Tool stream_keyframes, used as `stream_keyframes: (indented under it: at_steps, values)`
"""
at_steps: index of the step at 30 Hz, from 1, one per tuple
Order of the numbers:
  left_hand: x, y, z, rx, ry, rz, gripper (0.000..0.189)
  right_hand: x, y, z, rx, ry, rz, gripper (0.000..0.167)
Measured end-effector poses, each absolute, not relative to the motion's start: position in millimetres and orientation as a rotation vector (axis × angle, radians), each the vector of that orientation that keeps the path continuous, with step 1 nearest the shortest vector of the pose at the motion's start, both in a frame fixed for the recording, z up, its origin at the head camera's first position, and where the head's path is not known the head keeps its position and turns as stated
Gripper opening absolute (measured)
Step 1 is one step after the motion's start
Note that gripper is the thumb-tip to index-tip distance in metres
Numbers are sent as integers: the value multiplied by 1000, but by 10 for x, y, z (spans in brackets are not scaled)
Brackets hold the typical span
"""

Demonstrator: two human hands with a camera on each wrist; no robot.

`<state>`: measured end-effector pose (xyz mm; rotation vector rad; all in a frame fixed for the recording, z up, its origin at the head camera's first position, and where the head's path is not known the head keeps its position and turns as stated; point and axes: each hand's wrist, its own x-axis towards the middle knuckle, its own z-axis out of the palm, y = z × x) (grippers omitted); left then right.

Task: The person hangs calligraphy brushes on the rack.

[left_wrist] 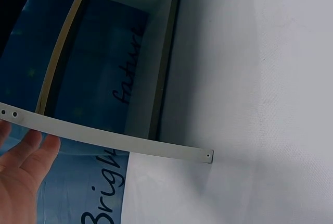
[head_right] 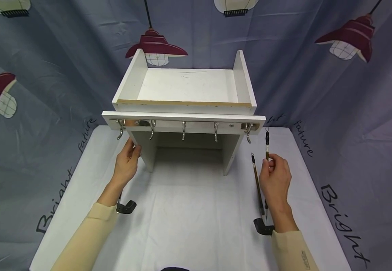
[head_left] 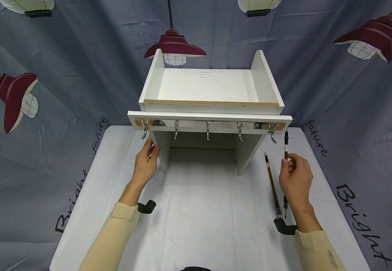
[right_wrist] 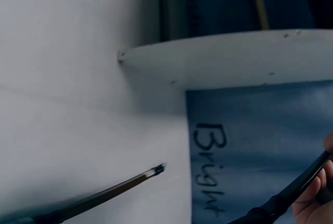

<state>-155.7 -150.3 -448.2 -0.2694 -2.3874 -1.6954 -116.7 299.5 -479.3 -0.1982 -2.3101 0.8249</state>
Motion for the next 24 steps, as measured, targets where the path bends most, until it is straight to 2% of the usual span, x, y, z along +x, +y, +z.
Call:
stream_keyframes:
  at_steps: [24]
  values:
    - [-1565,-1490,-4523,-286,-2373,-1659,56,-831,2712,-4300,-101,-2109,855,27]
